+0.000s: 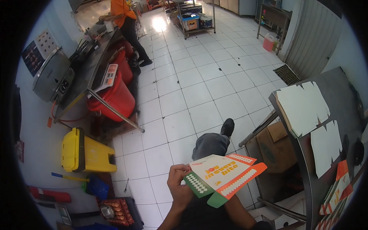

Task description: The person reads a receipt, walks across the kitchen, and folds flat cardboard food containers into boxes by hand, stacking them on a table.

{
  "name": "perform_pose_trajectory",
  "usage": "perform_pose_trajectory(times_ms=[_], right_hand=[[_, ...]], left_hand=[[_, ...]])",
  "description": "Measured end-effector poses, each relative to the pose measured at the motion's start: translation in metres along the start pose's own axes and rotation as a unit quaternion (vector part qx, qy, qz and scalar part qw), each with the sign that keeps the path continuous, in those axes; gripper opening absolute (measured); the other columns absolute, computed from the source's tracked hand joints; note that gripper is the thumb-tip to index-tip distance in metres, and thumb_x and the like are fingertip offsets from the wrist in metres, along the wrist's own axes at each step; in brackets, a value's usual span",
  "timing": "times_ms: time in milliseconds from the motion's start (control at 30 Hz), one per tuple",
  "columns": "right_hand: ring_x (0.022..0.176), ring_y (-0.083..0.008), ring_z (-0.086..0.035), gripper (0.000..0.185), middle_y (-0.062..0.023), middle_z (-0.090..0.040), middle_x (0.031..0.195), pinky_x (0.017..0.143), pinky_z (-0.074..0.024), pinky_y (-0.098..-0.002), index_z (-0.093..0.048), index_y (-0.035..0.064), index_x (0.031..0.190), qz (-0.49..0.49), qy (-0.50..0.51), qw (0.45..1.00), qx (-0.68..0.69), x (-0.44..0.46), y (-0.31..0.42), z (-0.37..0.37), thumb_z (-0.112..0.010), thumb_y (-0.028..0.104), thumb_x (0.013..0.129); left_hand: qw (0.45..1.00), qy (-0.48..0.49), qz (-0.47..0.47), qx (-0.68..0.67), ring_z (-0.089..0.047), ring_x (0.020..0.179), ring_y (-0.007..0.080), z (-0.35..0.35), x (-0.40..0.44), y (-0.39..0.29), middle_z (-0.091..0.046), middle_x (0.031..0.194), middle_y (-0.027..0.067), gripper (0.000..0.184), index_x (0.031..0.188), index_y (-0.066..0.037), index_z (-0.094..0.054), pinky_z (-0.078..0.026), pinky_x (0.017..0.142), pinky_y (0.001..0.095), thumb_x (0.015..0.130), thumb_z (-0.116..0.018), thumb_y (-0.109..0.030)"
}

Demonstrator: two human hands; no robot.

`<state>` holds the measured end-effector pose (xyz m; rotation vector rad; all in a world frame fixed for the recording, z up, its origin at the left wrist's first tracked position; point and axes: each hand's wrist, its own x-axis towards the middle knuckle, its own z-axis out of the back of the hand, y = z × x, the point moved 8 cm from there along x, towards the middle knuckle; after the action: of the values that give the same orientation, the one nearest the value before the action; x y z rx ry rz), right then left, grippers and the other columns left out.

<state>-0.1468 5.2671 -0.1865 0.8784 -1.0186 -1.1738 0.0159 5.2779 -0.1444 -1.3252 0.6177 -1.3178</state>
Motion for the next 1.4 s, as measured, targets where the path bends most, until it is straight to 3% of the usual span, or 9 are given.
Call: perform_pose_trajectory(times_ms=[400, 500, 567, 667, 800, 967, 1100, 1233, 1400], right_hand=[[0.104, -0.0293, -0.065, 0.030, -0.0147, -0.065, 0.120, 0.093, -0.0514, -0.0411, -0.060, 0.0020, 0.124, 0.064, 0.038, 0.996, -0.044, -0.012, 0.002, -0.009, -0.063, 0.013, 0.096], [0.103, -0.0295, -0.066, 0.030, -0.0148, -0.065, 0.120, 0.093, -0.0518, -0.0408, -0.060, 0.0018, 0.124, 0.071, 0.015, 0.997, 0.002, -0.011, 0.016, 0.008, -0.063, 0.013, 0.096], [0.106, -0.0286, -0.066, 0.040, -0.0160, -0.065, 0.122, 0.089, -0.0541, -0.0407, -0.059, 0.0014, 0.130, -0.138, -0.102, 0.963, 0.209, 0.004, 0.027, 0.027, -0.067, 0.016, 0.094], [0.106, -0.0219, -0.067, 0.044, -0.0204, -0.067, 0.122, 0.084, -0.0559, -0.0340, -0.055, -0.0056, 0.135, -0.052, -0.203, 0.969, -0.134, 0.019, 0.013, 0.053, -0.066, 0.011, 0.096], [0.081, -0.0387, -0.071, 0.040, -0.0242, -0.071, 0.090, 0.078, -0.0558, -0.0426, -0.056, -0.0005, 0.136, -0.179, -0.050, 0.979, -0.085, 0.017, -0.022, 0.036, -0.059, 0.009, 0.098], [0.081, -0.0418, -0.067, 0.040, -0.0223, -0.066, 0.098, 0.075, -0.0533, -0.0495, -0.055, 0.0027, 0.139, -0.116, 0.027, 0.960, -0.253, 0.027, -0.004, 0.016, -0.050, 0.021, 0.104], [0.093, -0.0419, -0.064, 0.047, -0.0234, -0.058, 0.113, 0.080, -0.0505, -0.0499, -0.054, 0.0040, 0.141, -0.103, 0.173, 0.948, -0.246, 0.036, -0.004, 0.013, -0.038, 0.033, 0.108], [0.096, -0.0450, -0.060, 0.048, -0.0240, -0.058, 0.105, 0.088, -0.0471, -0.0458, -0.050, 0.0039, 0.140, -0.182, 0.140, 0.969, -0.085, 0.036, -0.029, 0.017, -0.034, 0.036, 0.109], [0.093, -0.0395, -0.056, 0.055, -0.0195, -0.050, 0.104, 0.092, -0.0448, -0.0423, -0.038, 0.0077, 0.155, -0.133, 0.022, 0.988, -0.081, 0.036, -0.020, 0.009, -0.028, 0.038, 0.110]], left_hand=[[0.998, -0.005, -0.040, -0.045, -0.063, 0.095, 0.0290, 0.010, 0.010, 0.010, -0.061, 0.098, 0.0139, 0.023, 0.100, 0.001, -0.061, -0.052, 0.085, 0.0371, 0.085, -0.074, -0.012], [0.999, 0.033, -0.021, -0.014, -0.049, 0.113, 0.0208, 0.015, 0.005, 0.030, -0.055, 0.107, 0.0129, 0.035, 0.114, 0.001, -0.051, -0.046, 0.090, 0.0362, 0.085, -0.069, -0.006], [0.956, 0.045, 0.289, -0.037, -0.066, 0.096, 0.0321, 0.014, -0.007, 0.066, -0.060, 0.117, 0.0201, 0.029, 0.120, 0.004, -0.045, -0.053, 0.081, 0.0445, 0.093, -0.056, 0.002], [0.952, 0.136, 0.272, 0.044, -0.070, 0.084, 0.0457, 0.006, -0.013, 0.070, -0.068, 0.100, 0.0294, 0.037, 0.123, 0.005, -0.040, -0.054, 0.074, 0.0493, 0.100, -0.055, -0.020], [0.903, 0.272, 0.268, 0.196, -0.069, 0.083, 0.0460, -0.004, -0.001, 0.065, -0.068, 0.101, 0.0307, 0.045, 0.132, 0.010, -0.038, -0.054, 0.074, 0.0500, 0.102, -0.051, -0.021], [0.889, 0.292, 0.178, 0.304, -0.067, 0.088, 0.0475, -0.013, 0.002, 0.047, -0.065, 0.116, 0.0330, 0.058, 0.147, 0.007, -0.032, -0.053, 0.078, 0.0527, 0.102, -0.050, -0.024], [0.834, 0.381, 0.142, 0.373, -0.067, 0.092, 0.0456, -0.035, 0.003, 0.069, -0.064, 0.118, 0.0305, 0.067, 0.151, 0.012, -0.024, -0.053, 0.079, 0.0523, 0.104, -0.047, -0.030], [0.810, 0.478, 0.128, 0.315, -0.068, 0.095, 0.0415, -0.053, 0.019, 0.082, -0.065, 0.117, 0.0257, 0.068, 0.150, 0.011, -0.028, -0.054, 0.083, 0.0482, 0.105, -0.044, -0.037], [0.885, 0.421, 0.099, 0.169, -0.069, 0.086, 0.0319, -0.046, 0.033, 0.112, -0.067, 0.102, 0.0189, 0.063, 0.146, 0.005, -0.039, -0.053, 0.079, 0.0399, 0.099, -0.062, -0.030]])
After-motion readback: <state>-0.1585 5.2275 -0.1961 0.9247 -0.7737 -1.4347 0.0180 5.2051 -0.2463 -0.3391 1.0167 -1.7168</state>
